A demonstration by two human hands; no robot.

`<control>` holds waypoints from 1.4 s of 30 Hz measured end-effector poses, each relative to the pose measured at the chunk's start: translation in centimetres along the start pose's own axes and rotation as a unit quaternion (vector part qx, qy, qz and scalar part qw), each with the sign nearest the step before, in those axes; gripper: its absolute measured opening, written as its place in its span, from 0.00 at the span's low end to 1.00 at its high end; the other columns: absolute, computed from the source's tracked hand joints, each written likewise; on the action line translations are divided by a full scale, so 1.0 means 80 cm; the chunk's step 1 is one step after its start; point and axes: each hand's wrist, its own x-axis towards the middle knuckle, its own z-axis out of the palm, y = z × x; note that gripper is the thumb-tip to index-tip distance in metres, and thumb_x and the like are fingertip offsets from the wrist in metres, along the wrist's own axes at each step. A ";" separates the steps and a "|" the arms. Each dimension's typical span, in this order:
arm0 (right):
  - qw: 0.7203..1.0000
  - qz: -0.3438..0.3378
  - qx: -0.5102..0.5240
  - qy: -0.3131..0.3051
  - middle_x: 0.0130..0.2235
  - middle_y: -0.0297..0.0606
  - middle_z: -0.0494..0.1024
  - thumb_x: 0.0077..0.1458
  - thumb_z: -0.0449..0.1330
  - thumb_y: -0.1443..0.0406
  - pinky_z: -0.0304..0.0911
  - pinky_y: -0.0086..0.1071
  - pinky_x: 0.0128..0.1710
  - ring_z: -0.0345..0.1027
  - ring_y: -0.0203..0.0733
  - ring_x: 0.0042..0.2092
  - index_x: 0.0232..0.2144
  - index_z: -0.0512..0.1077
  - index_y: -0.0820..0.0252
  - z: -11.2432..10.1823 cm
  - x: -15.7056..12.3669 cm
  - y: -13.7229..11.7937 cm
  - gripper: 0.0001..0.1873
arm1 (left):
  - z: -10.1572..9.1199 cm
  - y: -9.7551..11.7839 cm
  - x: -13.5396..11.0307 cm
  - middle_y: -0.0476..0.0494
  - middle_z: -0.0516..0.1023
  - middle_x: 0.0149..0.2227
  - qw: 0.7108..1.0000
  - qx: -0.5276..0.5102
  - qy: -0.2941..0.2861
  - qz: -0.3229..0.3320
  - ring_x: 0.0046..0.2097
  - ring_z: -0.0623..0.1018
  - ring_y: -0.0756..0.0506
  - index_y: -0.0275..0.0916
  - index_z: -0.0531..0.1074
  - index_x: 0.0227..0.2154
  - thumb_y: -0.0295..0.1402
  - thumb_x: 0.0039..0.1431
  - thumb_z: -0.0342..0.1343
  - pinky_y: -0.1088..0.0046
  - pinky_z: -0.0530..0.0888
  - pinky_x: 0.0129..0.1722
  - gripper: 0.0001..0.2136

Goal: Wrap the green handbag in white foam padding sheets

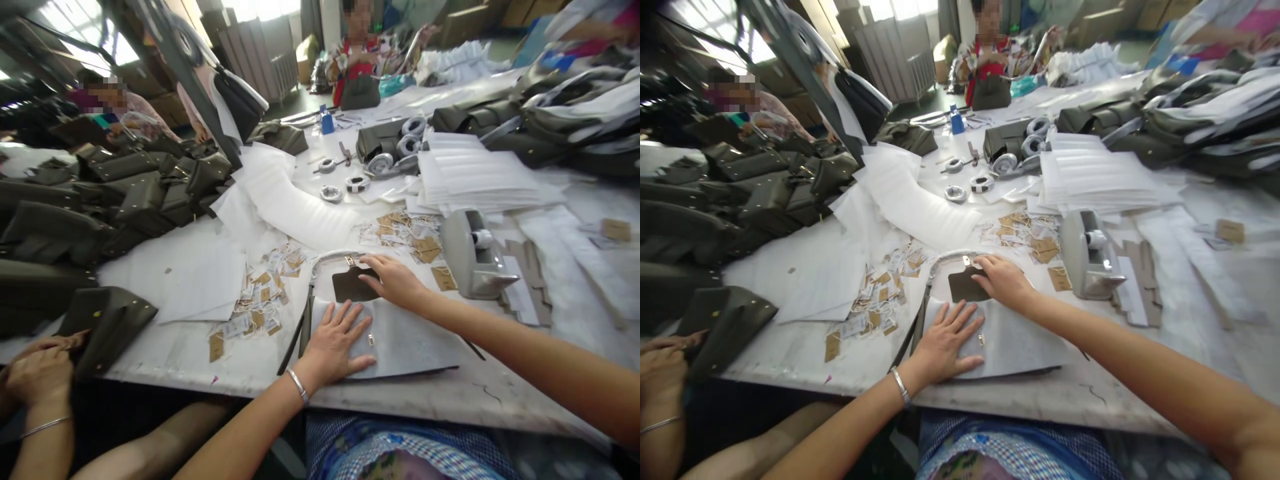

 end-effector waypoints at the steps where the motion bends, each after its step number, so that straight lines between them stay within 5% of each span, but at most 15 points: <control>1: 0.999 0.037 0.031 0.004 0.58 0.53 0.72 0.64 0.58 0.64 0.57 0.46 0.61 0.63 0.55 0.61 0.57 0.67 0.65 0.003 0.014 -0.003 0.20 | -0.001 0.001 0.000 0.42 0.53 0.71 1.000 -0.003 0.000 0.000 0.71 0.51 0.35 0.46 0.55 0.67 0.61 0.62 0.43 0.46 0.48 0.69 0.36; 5: 0.988 0.113 0.108 -0.018 0.46 0.53 0.81 0.64 0.58 0.61 0.69 0.44 0.50 0.75 0.55 0.49 0.60 0.65 0.73 0.009 0.048 -0.011 0.27 | -0.003 0.003 -0.003 0.41 0.54 0.71 1.000 -0.012 0.004 0.003 0.71 0.51 0.34 0.46 0.55 0.67 0.61 0.62 0.42 0.46 0.48 0.69 0.36; 8: 0.980 0.110 0.164 -0.022 0.44 0.46 0.82 0.68 0.52 0.58 0.72 0.39 0.46 0.77 0.49 0.45 0.63 0.63 0.69 0.000 0.028 -0.020 0.27 | -0.003 0.003 -0.005 0.42 0.55 0.70 1.000 -0.014 0.021 0.006 0.71 0.53 0.34 0.47 0.56 0.67 0.61 0.62 0.43 0.46 0.48 0.69 0.36; 13: 0.972 -0.019 0.231 -0.047 0.48 0.37 0.81 0.64 0.57 0.59 0.68 0.40 0.56 0.75 0.48 0.51 0.50 0.78 0.57 -0.013 -0.058 -0.031 0.17 | 0.001 0.003 -0.007 0.42 0.62 0.67 0.998 -0.012 0.063 0.010 0.69 0.58 0.36 0.47 0.59 0.65 0.59 0.62 0.47 0.48 0.47 0.70 0.33; 19: 0.960 -0.210 0.169 -0.076 0.53 0.39 0.78 0.66 0.53 0.67 0.60 0.42 0.63 0.68 0.43 0.59 0.50 0.78 0.53 0.008 -0.112 -0.014 0.17 | 0.001 0.006 -0.007 0.41 0.77 0.55 0.997 -0.023 0.072 0.020 0.60 0.71 0.39 0.43 0.67 0.59 0.58 0.61 0.50 0.52 0.46 0.70 0.30; 31: 0.953 -0.245 0.165 -0.062 0.54 0.42 0.78 0.66 0.54 0.70 0.58 0.42 0.65 0.66 0.41 0.61 0.52 0.76 0.54 0.029 -0.120 0.007 0.17 | 0.003 0.008 -0.008 0.42 0.78 0.52 0.994 0.004 0.105 0.037 0.57 0.74 0.39 0.43 0.69 0.56 0.56 0.61 0.52 0.50 0.47 0.70 0.28; 37: 0.953 -0.252 0.150 -0.074 0.56 0.42 0.76 0.67 0.54 0.68 0.57 0.42 0.65 0.65 0.43 0.61 0.53 0.76 0.54 0.041 -0.121 0.019 0.16 | 0.014 0.012 -0.021 0.36 0.80 0.46 0.980 0.034 0.190 0.042 0.51 0.77 0.35 0.37 0.73 0.50 0.54 0.61 0.54 0.46 0.64 0.62 0.26; 42: 0.956 -0.248 0.131 -0.086 0.56 0.41 0.76 0.67 0.53 0.68 0.55 0.42 0.66 0.65 0.42 0.61 0.53 0.76 0.53 0.046 -0.121 0.022 0.17 | 0.014 0.015 -0.027 0.43 0.79 0.51 0.978 0.009 0.142 0.156 0.52 0.78 0.44 0.41 0.71 0.52 0.37 0.70 0.47 0.65 0.74 0.55 0.14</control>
